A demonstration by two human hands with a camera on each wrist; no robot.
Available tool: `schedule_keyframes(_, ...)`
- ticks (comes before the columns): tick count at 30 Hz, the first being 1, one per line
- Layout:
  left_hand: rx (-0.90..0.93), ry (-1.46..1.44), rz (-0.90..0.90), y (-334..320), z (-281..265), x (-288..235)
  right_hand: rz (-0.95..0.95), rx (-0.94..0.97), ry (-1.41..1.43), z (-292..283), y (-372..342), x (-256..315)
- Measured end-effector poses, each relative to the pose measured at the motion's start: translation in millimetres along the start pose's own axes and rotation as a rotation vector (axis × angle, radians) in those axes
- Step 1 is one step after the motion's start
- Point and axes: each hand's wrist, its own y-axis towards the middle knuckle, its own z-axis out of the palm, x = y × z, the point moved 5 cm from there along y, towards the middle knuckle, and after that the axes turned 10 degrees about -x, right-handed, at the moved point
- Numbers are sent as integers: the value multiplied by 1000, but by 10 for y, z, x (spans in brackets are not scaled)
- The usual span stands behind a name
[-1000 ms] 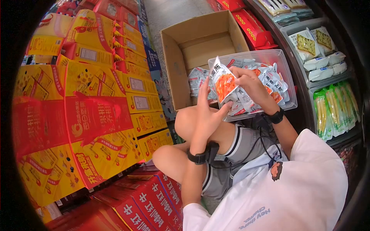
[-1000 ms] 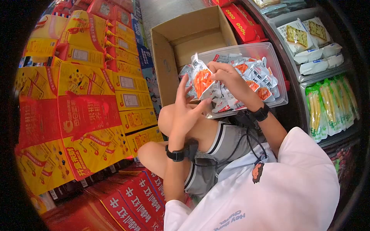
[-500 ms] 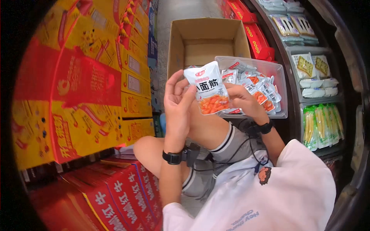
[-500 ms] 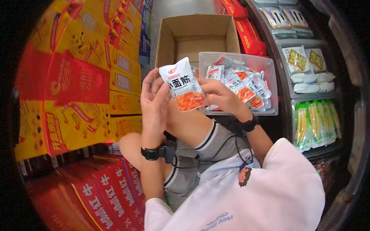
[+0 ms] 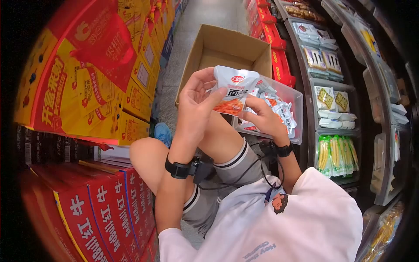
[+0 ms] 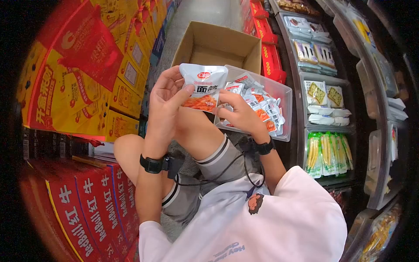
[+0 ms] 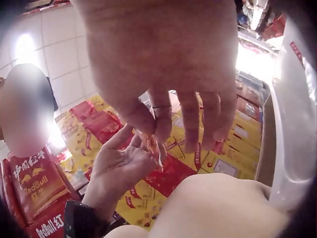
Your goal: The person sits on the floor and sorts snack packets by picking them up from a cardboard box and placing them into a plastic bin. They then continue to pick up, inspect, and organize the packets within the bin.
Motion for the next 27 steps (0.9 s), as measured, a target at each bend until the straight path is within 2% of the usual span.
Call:
schedule_keyframes(2,-2,-11,23,-26,-28,-56,-17,-7,29,19,11,86)
schedule_keyframes(8,41,-70,75,-116,-129,-104,103,-49,160,101,-57,70)
schedule_keyframes(12,104,-133,26,-169,-139,-171,218,-50,107,90,-100,251)
schedule_keyframes(15,125,-181,13,-201,-167,-162,119,-131,173,115,-106,280)
schedule_keyframes(19,194,-236,19,-231,-125,-164,146,-147,-102,42,-175,436)
schedule_keyframes(20,203,-232,23,-235,-112,-155,22,-182,43,52,-169,329)
schedule_keyframes(23,218,-221,11,-232,-96,-69,27,-197,189,92,-217,439)
schedule_keyframes(25,206,-190,8,-250,-67,-36,57,-142,204,60,-225,427)
schedule_keyframes(27,133,-115,-10,-246,-68,31,65,-138,206,31,-201,387)
